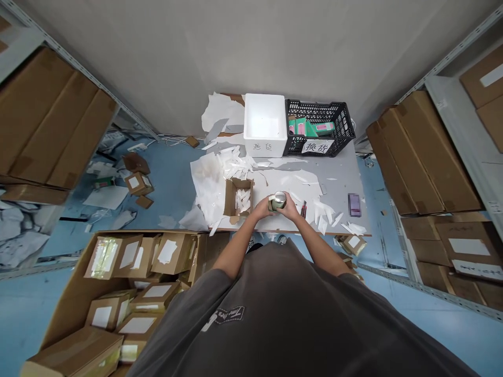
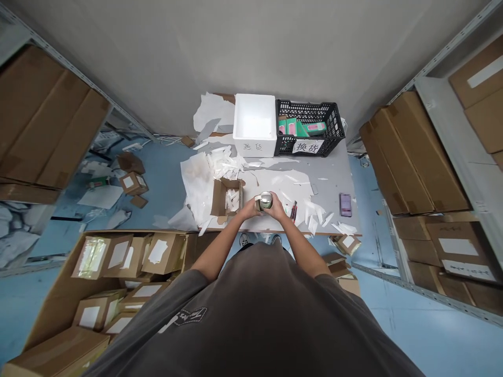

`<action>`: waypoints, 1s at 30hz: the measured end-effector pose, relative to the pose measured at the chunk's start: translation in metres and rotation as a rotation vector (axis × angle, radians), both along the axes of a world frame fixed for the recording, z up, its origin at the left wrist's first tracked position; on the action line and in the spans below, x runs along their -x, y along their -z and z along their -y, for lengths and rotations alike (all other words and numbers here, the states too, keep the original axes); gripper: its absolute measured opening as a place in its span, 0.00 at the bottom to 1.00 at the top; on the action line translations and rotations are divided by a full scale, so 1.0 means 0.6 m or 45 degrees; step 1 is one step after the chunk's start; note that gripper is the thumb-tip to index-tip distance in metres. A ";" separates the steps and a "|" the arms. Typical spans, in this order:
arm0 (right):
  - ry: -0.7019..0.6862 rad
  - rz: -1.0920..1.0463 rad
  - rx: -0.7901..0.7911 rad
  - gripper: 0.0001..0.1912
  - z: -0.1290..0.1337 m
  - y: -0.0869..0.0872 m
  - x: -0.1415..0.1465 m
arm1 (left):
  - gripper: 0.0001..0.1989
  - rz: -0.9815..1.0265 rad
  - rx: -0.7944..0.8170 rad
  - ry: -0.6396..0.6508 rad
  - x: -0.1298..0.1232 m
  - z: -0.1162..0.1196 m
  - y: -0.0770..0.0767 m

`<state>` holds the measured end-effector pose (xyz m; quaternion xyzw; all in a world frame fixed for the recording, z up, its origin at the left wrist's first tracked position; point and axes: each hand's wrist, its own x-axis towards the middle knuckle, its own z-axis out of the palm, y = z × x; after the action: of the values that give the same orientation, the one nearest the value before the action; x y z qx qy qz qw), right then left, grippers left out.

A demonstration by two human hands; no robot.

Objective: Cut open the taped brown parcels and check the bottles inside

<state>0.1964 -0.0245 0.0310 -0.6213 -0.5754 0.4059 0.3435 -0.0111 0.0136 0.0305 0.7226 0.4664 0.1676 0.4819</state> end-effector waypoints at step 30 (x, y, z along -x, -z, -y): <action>-0.139 0.136 -0.298 0.42 0.004 0.115 -0.015 | 0.44 -0.149 -0.145 0.028 -0.050 -0.013 0.006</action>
<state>0.2052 -0.0271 -0.0382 -0.5657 -0.6691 0.3205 0.3599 0.0190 0.0213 0.0270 0.7624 0.4755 0.1461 0.4138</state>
